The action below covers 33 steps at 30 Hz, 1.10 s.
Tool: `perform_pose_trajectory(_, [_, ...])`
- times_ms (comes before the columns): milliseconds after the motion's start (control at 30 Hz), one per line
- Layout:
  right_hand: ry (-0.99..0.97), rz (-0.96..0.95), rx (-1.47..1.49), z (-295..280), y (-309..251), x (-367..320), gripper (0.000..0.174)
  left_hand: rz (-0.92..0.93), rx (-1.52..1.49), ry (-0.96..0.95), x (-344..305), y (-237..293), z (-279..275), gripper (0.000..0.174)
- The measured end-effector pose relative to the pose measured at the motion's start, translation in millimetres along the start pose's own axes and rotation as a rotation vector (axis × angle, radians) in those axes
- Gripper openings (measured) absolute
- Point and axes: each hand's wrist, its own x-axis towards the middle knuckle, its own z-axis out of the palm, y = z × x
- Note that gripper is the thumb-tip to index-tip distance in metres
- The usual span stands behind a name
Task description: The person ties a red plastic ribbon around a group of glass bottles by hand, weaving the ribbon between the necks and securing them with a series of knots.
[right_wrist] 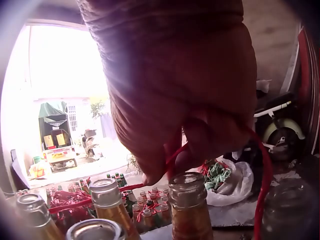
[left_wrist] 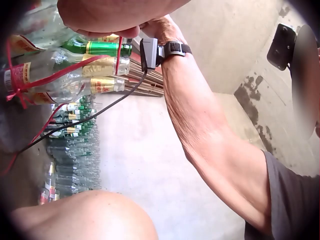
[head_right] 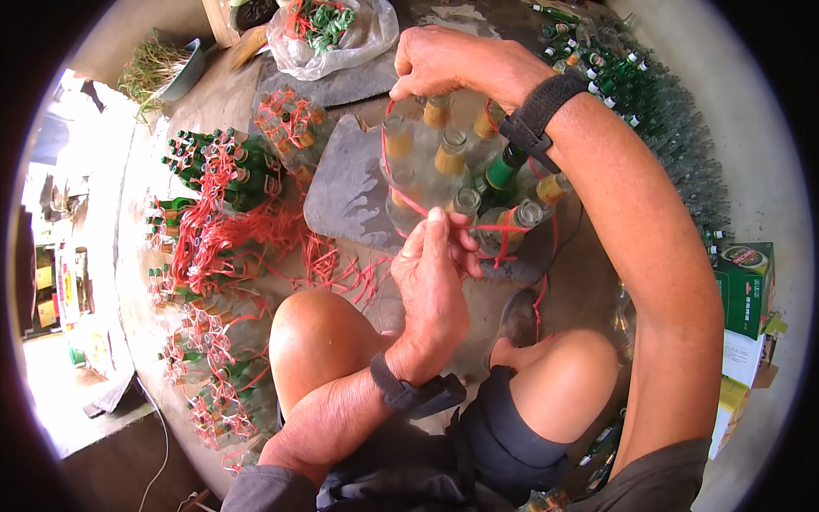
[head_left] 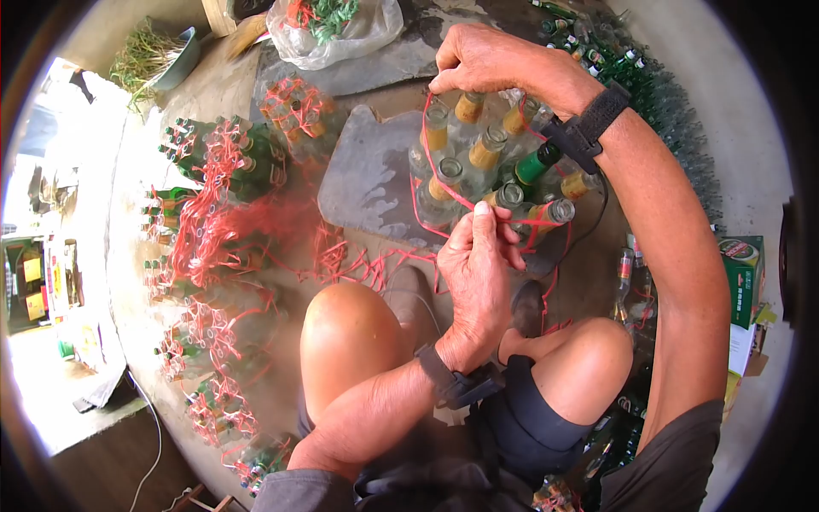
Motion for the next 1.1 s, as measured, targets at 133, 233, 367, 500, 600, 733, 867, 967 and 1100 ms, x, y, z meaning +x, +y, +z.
perform_pose_trajectory(133, [0.026, -0.066, 0.002, 1.0, 16.9, 5.7, 0.035, -0.019, -0.005, 0.016, -1.4, 0.3, 0.0, 0.033])
perform_pose_trajectory(233, [0.014, -0.032, -0.011, -7.3, 16.4, -3.9, 0.037, -0.013, 0.012, 0.019, -1.6, -0.2, -0.4, 0.032])
perform_pose_trajectory(367, [0.077, -0.018, 0.059, -13.2, 25.5, -10.5, 0.042, -0.013, 0.065, 0.029, -2.3, 2.4, 0.4, 0.033])
perform_pose_trajectory(500, [0.037, 0.045, 0.014, -22.9, 28.1, -20.9, 0.047, 0.0, 0.047, 0.014, -0.5, -2.2, -1.4, 0.033])
perform_pose_trajectory(600, [0.066, 0.02, -0.029, -22.1, 42.3, -22.4, 0.051, 0.022, 0.047, 0.019, 0.5, -2.1, -1.9, 0.032])
perform_pose_trajectory(733, [0.09, 0.093, 0.056, -22.8, 42.7, -31.5, 0.054, 0.022, 0.062, 0.019, 1.1, -2.2, -2.5, 0.032])
perform_pose_trajectory(867, [0.038, 0.113, 0.038, -21.4, 48.6, -36.4, 0.052, 0.037, 0.062, 0.017, 0.9, -4.2, -3.8, 0.031])
perform_pose_trajectory(967, [-0.045, 0.184, -0.031, -24.0, 53.3, -38.7, 0.05, 0.035, 0.075, 0.027, 1.0, -4.6, -4.1, 0.031])
perform_pose_trajectory(1100, [-0.06, 0.219, -0.036, -28.1, 58.4, -48.1, 0.049, 0.035, 0.076, 0.016, 0.7, -3.5, -4.6, 0.031])
